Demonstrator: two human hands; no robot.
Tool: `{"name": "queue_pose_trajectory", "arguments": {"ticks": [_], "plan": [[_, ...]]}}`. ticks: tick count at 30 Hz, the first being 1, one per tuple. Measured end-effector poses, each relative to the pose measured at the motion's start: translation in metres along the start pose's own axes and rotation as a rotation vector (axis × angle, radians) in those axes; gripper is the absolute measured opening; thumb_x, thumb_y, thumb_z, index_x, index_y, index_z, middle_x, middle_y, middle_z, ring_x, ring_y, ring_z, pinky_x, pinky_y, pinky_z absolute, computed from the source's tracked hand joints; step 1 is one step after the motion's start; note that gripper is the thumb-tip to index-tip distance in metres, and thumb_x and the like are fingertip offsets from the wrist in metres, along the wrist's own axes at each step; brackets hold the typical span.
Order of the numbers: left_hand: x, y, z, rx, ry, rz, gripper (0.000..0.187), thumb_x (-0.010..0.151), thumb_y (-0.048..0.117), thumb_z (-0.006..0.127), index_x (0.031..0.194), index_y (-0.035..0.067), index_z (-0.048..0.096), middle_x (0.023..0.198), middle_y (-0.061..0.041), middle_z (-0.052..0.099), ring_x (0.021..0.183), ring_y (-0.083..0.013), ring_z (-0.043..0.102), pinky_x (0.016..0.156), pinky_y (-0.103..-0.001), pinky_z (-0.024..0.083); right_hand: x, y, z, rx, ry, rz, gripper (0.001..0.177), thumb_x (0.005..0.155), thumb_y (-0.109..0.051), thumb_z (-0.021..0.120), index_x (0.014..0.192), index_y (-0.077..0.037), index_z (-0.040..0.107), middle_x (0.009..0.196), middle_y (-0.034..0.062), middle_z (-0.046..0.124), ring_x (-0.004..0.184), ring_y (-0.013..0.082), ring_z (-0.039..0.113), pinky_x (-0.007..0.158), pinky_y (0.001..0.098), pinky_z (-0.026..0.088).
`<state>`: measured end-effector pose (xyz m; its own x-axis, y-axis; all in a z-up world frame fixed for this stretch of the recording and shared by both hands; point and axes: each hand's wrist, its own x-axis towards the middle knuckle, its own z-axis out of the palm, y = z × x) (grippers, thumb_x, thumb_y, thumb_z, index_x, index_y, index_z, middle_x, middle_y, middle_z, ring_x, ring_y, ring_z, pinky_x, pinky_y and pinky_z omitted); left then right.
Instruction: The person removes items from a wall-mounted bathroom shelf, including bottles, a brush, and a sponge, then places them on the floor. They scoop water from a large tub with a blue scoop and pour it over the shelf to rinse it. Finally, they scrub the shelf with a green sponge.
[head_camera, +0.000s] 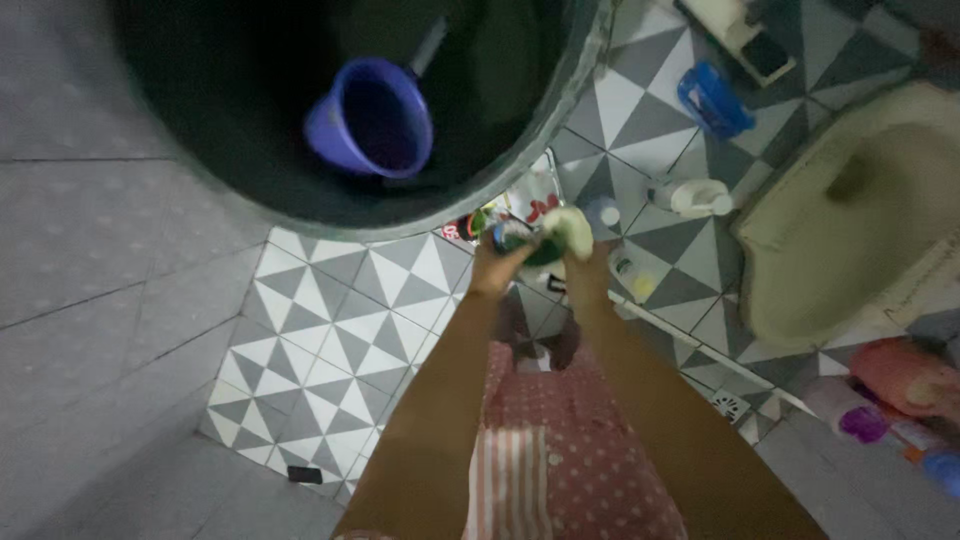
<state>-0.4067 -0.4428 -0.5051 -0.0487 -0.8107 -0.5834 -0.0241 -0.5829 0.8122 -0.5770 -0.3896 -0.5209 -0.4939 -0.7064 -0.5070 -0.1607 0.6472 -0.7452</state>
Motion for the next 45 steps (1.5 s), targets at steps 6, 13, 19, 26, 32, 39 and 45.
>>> {"name": "queue_pose_trajectory", "arguments": {"ticks": [6, 13, 19, 26, 32, 39, 45], "plan": [[0.081, -0.044, 0.005, 0.052, -0.014, 0.002, 0.053, 0.075, 0.019, 0.081, 0.121, -0.002, 0.064, 0.108, -0.017, 0.073, 0.089, -0.0257, 0.075, 0.066, -0.038, 0.065, 0.079, 0.04, 0.056, 0.009, 0.041, -0.192, 0.046, 0.094, -0.013, 0.065, 0.135, 0.003, 0.05, 0.126, 0.0217, 0.06, 0.112, 0.0327, 0.06, 0.094, 0.0418, 0.047], [0.139, -0.109, 0.022, 0.437, 0.051, 0.066, 0.055, 0.089, 0.04, 0.074, 0.131, 0.004, 0.066, 0.125, -0.02, 0.069, 0.108, -0.0344, 0.066, 0.092, -0.042, 0.053, 0.134, 0.077, 0.083, 0.033, -0.023, -0.236, 0.056, 0.097, -0.006, 0.059, 0.147, 0.005, 0.036, 0.142, 0.0261, 0.05, 0.128, 0.0357, 0.052, 0.107, 0.0427, 0.041], [0.146, -0.149, 0.03, 1.095, -0.196, 0.202, 0.073, 0.08, 0.048, 0.068, 0.137, 0.003, 0.061, 0.131, -0.024, 0.064, 0.116, -0.0431, 0.06, 0.093, -0.05, 0.048, 0.124, 0.081, 0.072, 0.034, -0.139, -0.166, 0.069, 0.095, -0.005, 0.056, 0.156, 0.003, 0.025, 0.152, 0.0271, 0.044, 0.14, 0.0369, 0.047, 0.115, 0.0421, 0.04], [0.093, -0.111, 0.035, 0.442, 0.023, -0.151, 0.054, 0.095, 0.035, 0.066, 0.141, 0.006, 0.062, 0.136, -0.026, 0.073, 0.12, -0.0365, 0.074, 0.104, -0.044, 0.057, 0.101, 0.065, 0.058, -0.417, -0.218, -0.423, 0.054, 0.093, -0.015, 0.062, 0.145, -0.002, 0.054, 0.151, 0.0291, 0.045, 0.146, 0.0483, 0.033, 0.119, 0.0531, 0.027], [0.079, -0.144, 0.034, 0.526, 0.055, -0.007, 0.081, 0.09, 0.035, 0.073, 0.156, 0.01, 0.034, 0.165, -0.023, 0.021, 0.149, -0.0427, 0.027, 0.117, -0.048, 0.031, 0.084, 0.071, 0.045, -0.402, -0.333, -0.476, 0.05, 0.092, -0.014, 0.063, 0.14, -0.001, 0.056, 0.143, 0.0267, 0.052, 0.134, 0.0441, 0.045, 0.111, 0.0502, 0.037], [0.068, -0.182, 0.033, 0.539, 0.123, 0.075, 0.079, 0.089, 0.035, 0.074, 0.153, 0.006, 0.038, 0.16, -0.028, 0.032, 0.151, -0.0422, 0.029, 0.123, -0.046, 0.03, 0.074, 0.08, 0.045, -0.326, -0.374, -0.584, 0.048, 0.09, -0.011, 0.064, 0.136, -0.001, 0.057, 0.134, 0.0234, 0.059, 0.123, 0.0398, 0.057, 0.101, 0.0469, 0.047], [0.024, -0.144, 0.034, 0.466, 0.234, 0.197, 0.074, 0.095, 0.03, 0.067, 0.156, 0.002, 0.036, 0.163, -0.033, 0.026, 0.15, -0.0483, 0.029, 0.121, -0.049, 0.031, 0.045, 0.067, 0.038, -0.291, -0.329, -0.341, 0.051, 0.095, -0.017, 0.063, 0.142, -0.002, 0.051, 0.135, 0.0224, 0.059, 0.119, 0.036, 0.063, 0.1, 0.0443, 0.049]]}}
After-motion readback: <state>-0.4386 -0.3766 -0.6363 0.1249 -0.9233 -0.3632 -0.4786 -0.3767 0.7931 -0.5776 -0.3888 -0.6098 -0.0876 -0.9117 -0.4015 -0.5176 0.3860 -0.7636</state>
